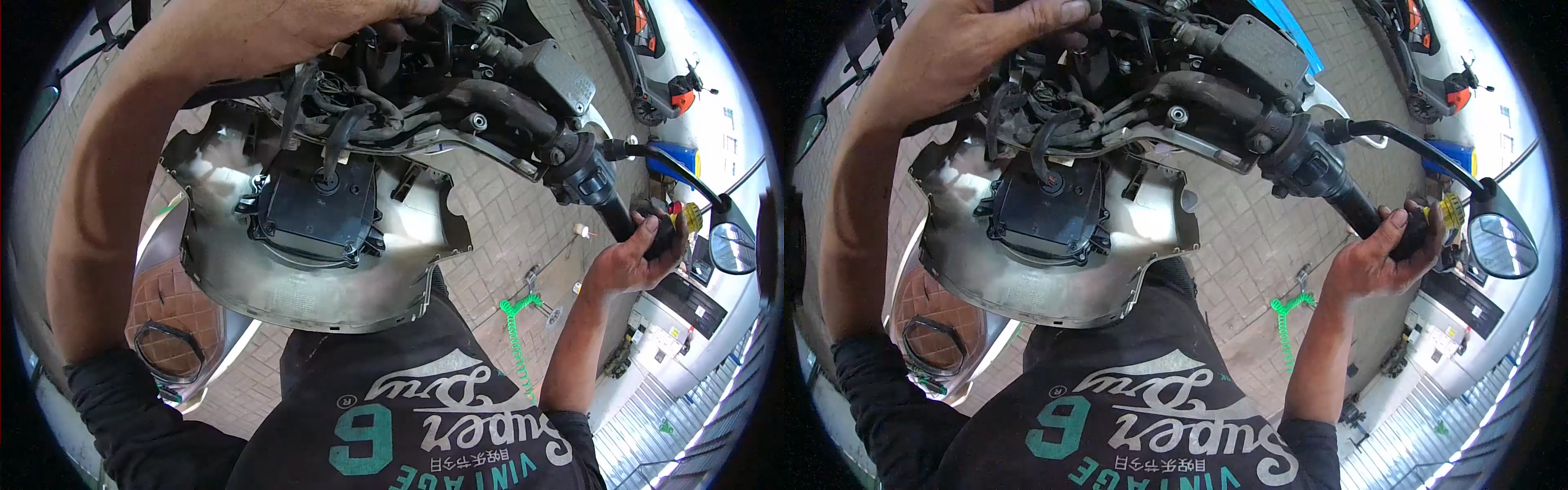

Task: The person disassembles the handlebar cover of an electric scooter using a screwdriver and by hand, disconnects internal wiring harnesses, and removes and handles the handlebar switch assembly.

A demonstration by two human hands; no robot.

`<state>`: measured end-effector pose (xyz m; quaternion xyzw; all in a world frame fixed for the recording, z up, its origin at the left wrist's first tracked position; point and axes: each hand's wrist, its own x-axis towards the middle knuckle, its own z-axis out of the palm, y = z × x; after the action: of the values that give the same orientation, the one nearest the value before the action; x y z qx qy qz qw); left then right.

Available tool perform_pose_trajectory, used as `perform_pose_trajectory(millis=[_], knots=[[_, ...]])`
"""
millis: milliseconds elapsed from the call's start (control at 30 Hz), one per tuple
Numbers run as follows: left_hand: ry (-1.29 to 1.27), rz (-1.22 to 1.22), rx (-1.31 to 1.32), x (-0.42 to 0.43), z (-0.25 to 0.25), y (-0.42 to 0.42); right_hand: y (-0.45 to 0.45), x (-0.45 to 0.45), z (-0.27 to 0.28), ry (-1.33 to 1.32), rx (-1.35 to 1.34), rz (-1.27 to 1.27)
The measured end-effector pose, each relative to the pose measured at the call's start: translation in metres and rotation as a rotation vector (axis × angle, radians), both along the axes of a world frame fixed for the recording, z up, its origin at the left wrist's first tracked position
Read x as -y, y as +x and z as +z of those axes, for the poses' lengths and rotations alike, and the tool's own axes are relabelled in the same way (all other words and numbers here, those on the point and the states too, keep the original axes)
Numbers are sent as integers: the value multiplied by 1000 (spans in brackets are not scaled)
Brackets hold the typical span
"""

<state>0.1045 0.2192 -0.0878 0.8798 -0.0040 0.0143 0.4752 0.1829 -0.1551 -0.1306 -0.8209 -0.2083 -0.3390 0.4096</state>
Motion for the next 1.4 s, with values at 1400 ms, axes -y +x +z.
perform_pose_trajectory(millis=[1400], knots=[[569,-115,-37,1,2,23,3,0,-1,58,-22,35]])
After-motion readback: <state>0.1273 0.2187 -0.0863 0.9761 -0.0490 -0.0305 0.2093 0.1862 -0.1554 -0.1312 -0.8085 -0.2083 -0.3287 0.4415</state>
